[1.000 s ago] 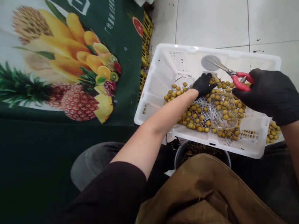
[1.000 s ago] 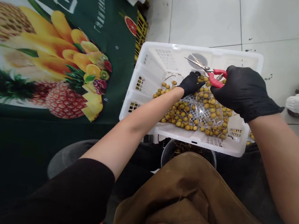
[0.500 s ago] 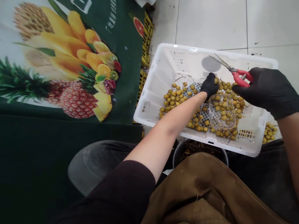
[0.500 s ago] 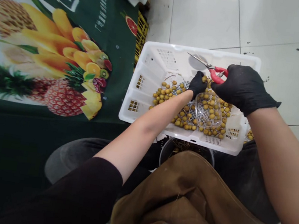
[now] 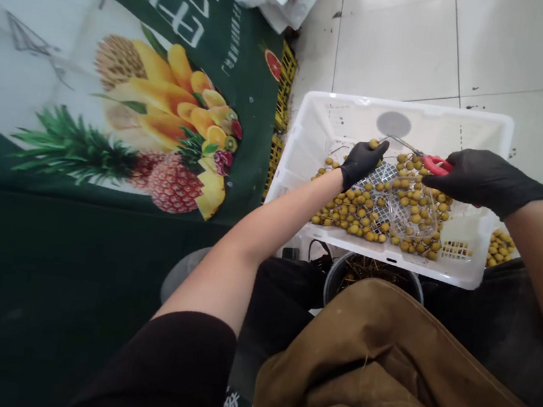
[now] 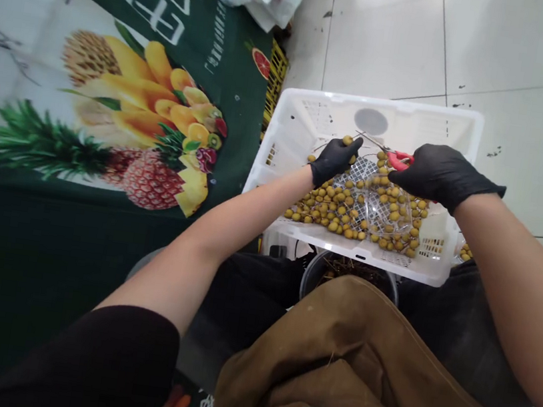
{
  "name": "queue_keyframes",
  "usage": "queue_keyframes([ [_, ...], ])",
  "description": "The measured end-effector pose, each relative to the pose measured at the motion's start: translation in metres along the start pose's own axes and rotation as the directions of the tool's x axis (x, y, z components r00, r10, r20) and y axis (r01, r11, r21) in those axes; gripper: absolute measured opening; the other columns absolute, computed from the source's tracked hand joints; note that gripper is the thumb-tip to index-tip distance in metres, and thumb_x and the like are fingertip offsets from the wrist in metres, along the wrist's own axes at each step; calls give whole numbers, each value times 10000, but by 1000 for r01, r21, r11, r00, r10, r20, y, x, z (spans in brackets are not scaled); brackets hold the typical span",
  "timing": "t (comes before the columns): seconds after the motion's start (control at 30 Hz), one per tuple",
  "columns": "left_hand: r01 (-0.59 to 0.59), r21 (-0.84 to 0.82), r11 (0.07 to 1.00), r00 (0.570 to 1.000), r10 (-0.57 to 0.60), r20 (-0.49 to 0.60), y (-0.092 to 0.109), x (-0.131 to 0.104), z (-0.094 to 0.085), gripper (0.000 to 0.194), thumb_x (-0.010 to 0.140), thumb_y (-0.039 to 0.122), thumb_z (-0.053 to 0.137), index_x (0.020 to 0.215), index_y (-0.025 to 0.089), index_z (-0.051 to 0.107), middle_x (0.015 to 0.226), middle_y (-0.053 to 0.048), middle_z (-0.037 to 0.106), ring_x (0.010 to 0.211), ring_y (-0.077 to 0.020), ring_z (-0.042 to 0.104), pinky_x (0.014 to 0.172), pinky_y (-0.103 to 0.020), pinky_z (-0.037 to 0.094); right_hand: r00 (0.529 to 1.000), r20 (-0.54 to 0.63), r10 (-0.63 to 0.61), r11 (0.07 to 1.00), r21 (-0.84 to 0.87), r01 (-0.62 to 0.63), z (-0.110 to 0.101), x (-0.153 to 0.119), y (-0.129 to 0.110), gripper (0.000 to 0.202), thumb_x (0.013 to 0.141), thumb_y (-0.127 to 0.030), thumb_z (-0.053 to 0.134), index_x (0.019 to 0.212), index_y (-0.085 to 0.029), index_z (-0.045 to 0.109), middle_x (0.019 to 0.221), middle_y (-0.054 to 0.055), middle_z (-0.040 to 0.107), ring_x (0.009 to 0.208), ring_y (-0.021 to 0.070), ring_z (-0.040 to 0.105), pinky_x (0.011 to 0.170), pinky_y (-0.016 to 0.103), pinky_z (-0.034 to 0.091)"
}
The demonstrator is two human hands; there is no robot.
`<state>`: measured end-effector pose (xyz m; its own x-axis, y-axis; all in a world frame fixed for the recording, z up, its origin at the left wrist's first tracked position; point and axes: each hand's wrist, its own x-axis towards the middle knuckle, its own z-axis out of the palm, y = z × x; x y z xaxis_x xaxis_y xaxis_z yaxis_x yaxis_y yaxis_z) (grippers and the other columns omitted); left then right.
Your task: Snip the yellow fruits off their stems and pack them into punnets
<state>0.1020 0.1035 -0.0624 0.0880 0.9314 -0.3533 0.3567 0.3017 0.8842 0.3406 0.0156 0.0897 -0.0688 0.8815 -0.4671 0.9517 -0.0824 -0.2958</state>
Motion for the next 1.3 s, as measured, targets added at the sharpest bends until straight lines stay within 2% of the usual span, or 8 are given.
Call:
queue_keyframes([
  [0.2, -21, -52, 998, 998, 18, -61, 23, -41, -13, 716, 1054, 771, 846, 661, 235, 581, 576, 14, 555, 589, -129, 559, 630, -287, 453, 990, 129, 59, 997, 35, -64, 1, -1, -14, 527, 934, -727, 759, 1099, -231, 819, 795, 128, 734, 789, 346, 722, 730, 486, 556],
  [0.33, -124, 43, 991, 980, 129, -151, 20, -48, -9, 646, 1064, 671, 859, 656, 223, 637, 622, -1, 635, 688, -165, 667, 699, -298, 502, 985, 159, 74, 996, 35, -80, -2, -6, -18, 454, 962, -678, 768, 1033, -232, 817, 799, 116, 749, 756, 302, 702, 711, 458, 537],
  [0.5, -182, 233, 955, 966, 218, -142, 20, -54, -7, 561, 1133, 524, 781, 674, 219, 674, 691, -46, 719, 879, -249, 793, 857, -356, 590, 970, 230, 73, 983, 150, -109, -3, -9, -22, 417, 964, -645, 814, 920, -231, 792, 802, 106, 783, 702, 266, 695, 682, 440, 545],
  [0.77, -151, 244, 958, 970, 191, -152, 19, -52, -6, 477, 1146, 471, 779, 751, 217, 690, 773, -70, 774, 977, -270, 833, 895, -378, 629, 977, 202, 75, 982, 154, -107, 1, -13, -38, 355, 989, -551, 834, 859, -228, 769, 673, 82, 699, 635, 253, 674, 674, 438, 542],
  [0.93, -23, -6, 1000, 985, 23, 169, 19, -53, -15, 689, 1171, 788, 650, 754, 241, 609, 707, -51, 656, 716, -206, 739, 711, -385, 626, 992, 70, 108, 949, 289, -124, -6, -14, -35, 351, 988, -544, 824, 1033, -196, 809, 719, 123, 727, 678, 292, 686, 674, 463, 561],
  [1.1, 3, 64, 998, 928, -27, 371, 28, -64, -3, 644, 1129, 774, 738, 772, 240, 687, 686, -61, 649, 618, -208, 683, 696, -442, 633, 987, -24, 159, 935, 323, -143, -23, -13, -15, 503, 1008, -676, 786, 1128, -188, 809, 851, 196, 777, 848, 349, 720, 816, 524, 598],
  [1.2, -122, 252, 960, 905, 4, 425, 39, -76, 16, 468, 1039, 665, 904, 912, 222, 821, 706, -70, 722, 683, -252, 712, 783, -473, 637, 982, -45, 183, 933, 323, -159, -30, -13, -8, 484, 997, -710, 778, 1049, -229, 792, 880, 187, 793, 801, 325, 716, 811, 520, 588],
  [1.3, -342, 435, 833, 848, 75, 524, 51, -79, 34, 343, 963, 527, 984, 1065, 216, 882, 853, -88, 819, 860, -308, 779, 944, -483, 646, 971, -78, 224, 918, 351, -184, -35, -14, 0, 389, 996, -603, 786, 936, -220, 765, 870, 173, 807, 737, 274, 698, 766, 467, 548],
])
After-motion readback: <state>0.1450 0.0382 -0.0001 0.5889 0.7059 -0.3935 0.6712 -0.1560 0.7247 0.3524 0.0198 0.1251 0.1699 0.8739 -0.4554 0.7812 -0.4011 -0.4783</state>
